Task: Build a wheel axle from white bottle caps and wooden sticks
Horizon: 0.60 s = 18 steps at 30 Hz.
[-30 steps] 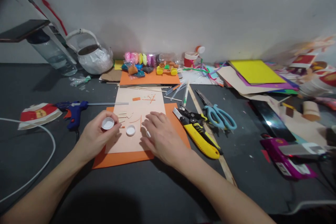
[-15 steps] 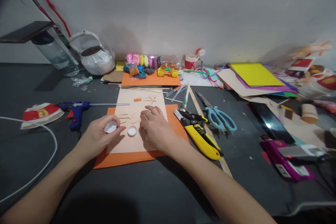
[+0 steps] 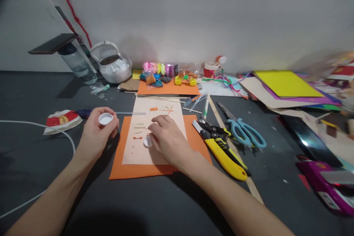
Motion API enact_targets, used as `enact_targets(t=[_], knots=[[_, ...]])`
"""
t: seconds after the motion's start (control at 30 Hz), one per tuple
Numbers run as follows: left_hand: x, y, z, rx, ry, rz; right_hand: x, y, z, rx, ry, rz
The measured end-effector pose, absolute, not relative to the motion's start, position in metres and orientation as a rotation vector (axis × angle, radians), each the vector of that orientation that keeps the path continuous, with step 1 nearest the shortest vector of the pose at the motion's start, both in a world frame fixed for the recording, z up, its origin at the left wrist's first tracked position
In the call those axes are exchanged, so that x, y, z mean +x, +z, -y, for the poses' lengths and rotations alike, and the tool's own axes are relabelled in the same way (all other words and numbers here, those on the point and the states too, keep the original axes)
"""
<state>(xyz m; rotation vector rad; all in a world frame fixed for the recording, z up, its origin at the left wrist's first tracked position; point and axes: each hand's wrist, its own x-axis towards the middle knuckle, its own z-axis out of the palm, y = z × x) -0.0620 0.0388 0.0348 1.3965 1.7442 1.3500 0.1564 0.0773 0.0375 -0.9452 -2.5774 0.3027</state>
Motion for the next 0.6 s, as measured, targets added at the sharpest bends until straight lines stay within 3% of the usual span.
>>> enact_targets(t=[0.17, 0.3, 0.47, 0.6], knots=[[-0.081, 0.068, -0.034, 1.497, 1.272, -1.973, 0.120, 0.052, -0.076, -0.885, 0.416, 2.609], [-0.113, 0.086, -0.022, 1.617, 0.913, -2.350, 0.100, 0.062, -0.072, -0.853, 0.470, 2.654], [-0.134, 0.063, -0.016, 1.652, 0.338, -2.576, 0.094, 0.059, -0.063, -0.882, 0.533, 2.679], [-0.136, 0.043, -0.019, 1.687, 0.146, -2.598, 0.094, 0.055, -0.058, -0.888, 0.606, 2.682]])
